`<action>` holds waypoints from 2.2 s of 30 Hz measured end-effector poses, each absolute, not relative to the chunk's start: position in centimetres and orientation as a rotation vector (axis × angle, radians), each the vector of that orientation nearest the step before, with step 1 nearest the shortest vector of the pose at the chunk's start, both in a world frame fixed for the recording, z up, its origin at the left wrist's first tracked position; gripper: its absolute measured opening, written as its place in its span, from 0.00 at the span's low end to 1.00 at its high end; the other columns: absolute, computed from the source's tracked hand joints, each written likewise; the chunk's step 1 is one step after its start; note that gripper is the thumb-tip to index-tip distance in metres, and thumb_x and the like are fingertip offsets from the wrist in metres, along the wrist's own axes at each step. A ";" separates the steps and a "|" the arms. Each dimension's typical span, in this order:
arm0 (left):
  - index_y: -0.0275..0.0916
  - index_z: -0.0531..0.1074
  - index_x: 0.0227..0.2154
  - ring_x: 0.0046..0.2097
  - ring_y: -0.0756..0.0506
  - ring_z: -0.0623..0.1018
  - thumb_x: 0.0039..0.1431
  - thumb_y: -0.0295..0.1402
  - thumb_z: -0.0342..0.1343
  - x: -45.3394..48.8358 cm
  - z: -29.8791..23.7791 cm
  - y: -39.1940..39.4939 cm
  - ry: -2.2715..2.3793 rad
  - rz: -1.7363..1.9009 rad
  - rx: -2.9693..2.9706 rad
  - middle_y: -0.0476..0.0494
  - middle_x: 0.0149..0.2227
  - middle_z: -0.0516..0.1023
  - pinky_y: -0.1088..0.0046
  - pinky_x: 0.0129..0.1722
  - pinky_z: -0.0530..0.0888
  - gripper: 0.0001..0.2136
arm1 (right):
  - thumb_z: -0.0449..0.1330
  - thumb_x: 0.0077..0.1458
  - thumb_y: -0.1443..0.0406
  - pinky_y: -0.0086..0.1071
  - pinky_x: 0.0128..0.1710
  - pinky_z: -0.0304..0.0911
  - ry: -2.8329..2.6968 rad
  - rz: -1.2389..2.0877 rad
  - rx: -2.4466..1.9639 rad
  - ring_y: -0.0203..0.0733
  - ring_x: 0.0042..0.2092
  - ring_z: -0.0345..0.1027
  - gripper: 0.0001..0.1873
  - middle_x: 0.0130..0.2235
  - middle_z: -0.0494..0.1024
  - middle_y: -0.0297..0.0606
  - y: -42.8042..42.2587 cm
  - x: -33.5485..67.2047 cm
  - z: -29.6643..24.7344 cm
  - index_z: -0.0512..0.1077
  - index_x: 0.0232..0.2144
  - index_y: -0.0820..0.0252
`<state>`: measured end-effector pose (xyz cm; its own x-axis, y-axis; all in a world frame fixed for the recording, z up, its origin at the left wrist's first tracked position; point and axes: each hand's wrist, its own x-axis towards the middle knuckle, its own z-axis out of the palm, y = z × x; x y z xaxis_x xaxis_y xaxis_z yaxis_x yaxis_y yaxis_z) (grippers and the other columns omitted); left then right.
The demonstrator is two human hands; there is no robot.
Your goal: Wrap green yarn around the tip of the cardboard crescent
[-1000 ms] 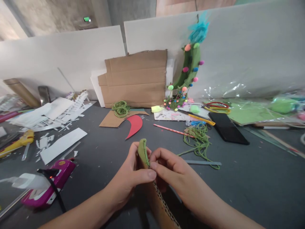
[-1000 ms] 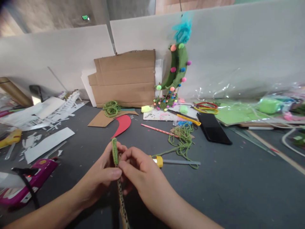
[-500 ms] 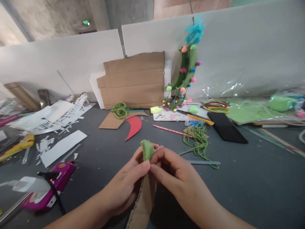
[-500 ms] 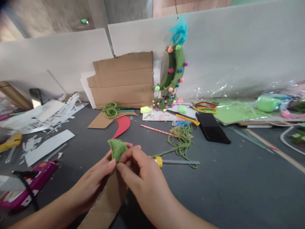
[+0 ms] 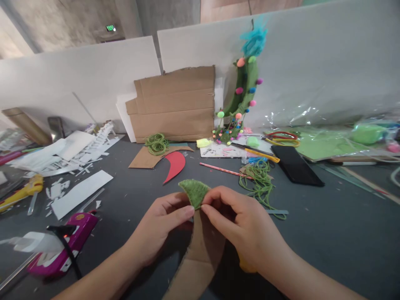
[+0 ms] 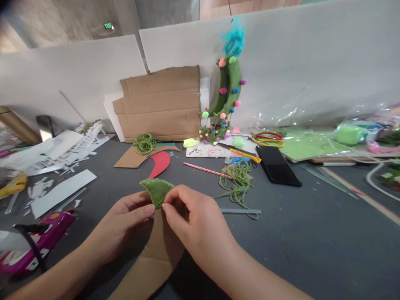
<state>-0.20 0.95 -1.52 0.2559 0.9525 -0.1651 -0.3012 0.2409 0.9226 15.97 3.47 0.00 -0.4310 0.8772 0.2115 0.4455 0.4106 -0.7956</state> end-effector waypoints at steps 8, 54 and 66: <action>0.40 0.76 0.38 0.35 0.48 0.75 0.50 0.28 0.58 -0.3 -1.5 1.1 0.980 1.067 1.033 0.44 0.34 0.79 0.75 0.35 0.72 0.11 | 0.51 0.55 0.66 0.28 0.26 0.54 -2.234 0.638 -1.128 0.36 0.26 0.64 0.06 0.25 0.73 0.31 3.5 16.1 -0.3 0.65 0.27 0.56; 0.34 0.72 0.26 0.32 0.44 0.77 0.44 0.37 0.58 -5.2 -1.6 3.9 1.275 1.332 1.202 0.47 0.26 0.78 0.70 0.31 0.74 0.10 | 0.57 0.45 0.50 0.32 0.22 0.56 -2.452 0.417 -1.676 0.46 0.22 0.68 0.22 0.16 0.70 0.41 4.1 19.8 -0.2 0.70 0.14 0.62; 0.35 0.72 0.26 0.31 0.44 0.78 0.43 0.36 0.58 -6.8 -3.8 5.5 1.278 1.378 1.184 0.47 0.25 0.78 0.71 0.28 0.74 0.09 | 0.59 0.43 0.58 0.27 0.24 0.55 -2.095 0.871 -1.466 0.39 0.28 0.67 0.12 0.26 0.74 0.36 3.2 20.9 -0.4 0.69 0.25 0.62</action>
